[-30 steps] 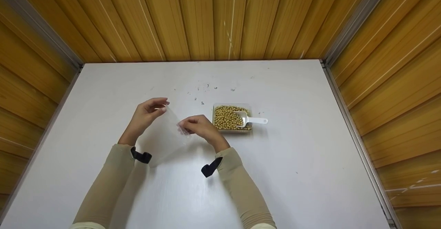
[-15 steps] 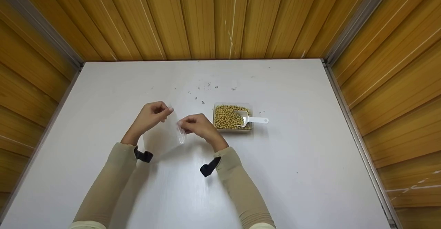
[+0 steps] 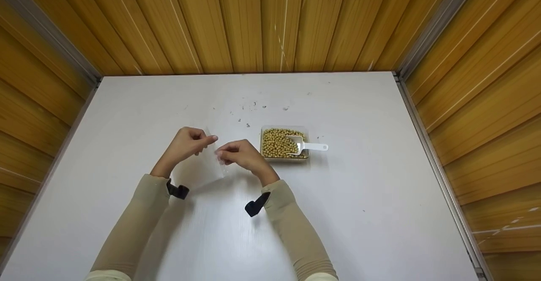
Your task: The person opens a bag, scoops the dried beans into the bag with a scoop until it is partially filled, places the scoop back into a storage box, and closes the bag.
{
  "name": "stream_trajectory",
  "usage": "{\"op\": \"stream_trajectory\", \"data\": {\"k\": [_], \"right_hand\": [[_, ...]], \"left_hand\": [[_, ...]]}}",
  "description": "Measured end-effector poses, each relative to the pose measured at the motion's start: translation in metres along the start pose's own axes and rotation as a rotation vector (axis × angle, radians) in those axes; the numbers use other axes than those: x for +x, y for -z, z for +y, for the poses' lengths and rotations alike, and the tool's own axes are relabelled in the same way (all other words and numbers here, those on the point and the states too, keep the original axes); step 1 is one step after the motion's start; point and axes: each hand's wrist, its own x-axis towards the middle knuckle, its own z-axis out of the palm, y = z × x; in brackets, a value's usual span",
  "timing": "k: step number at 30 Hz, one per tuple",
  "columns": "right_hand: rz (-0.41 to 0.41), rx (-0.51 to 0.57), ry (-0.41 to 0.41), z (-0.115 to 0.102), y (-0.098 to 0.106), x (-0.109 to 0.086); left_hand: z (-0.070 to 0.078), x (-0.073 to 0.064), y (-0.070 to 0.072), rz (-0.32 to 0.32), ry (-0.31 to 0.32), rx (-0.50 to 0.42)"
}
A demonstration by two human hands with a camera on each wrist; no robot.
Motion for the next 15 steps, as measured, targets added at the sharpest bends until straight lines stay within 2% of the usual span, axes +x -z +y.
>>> {"op": "stream_trajectory", "data": {"k": [15], "right_hand": [[0.024,-0.009,0.011,0.0013,-0.0030,0.0015]], "left_hand": [[-0.0038,-0.0012,0.0040,-0.038,-0.027,-0.044]]}}
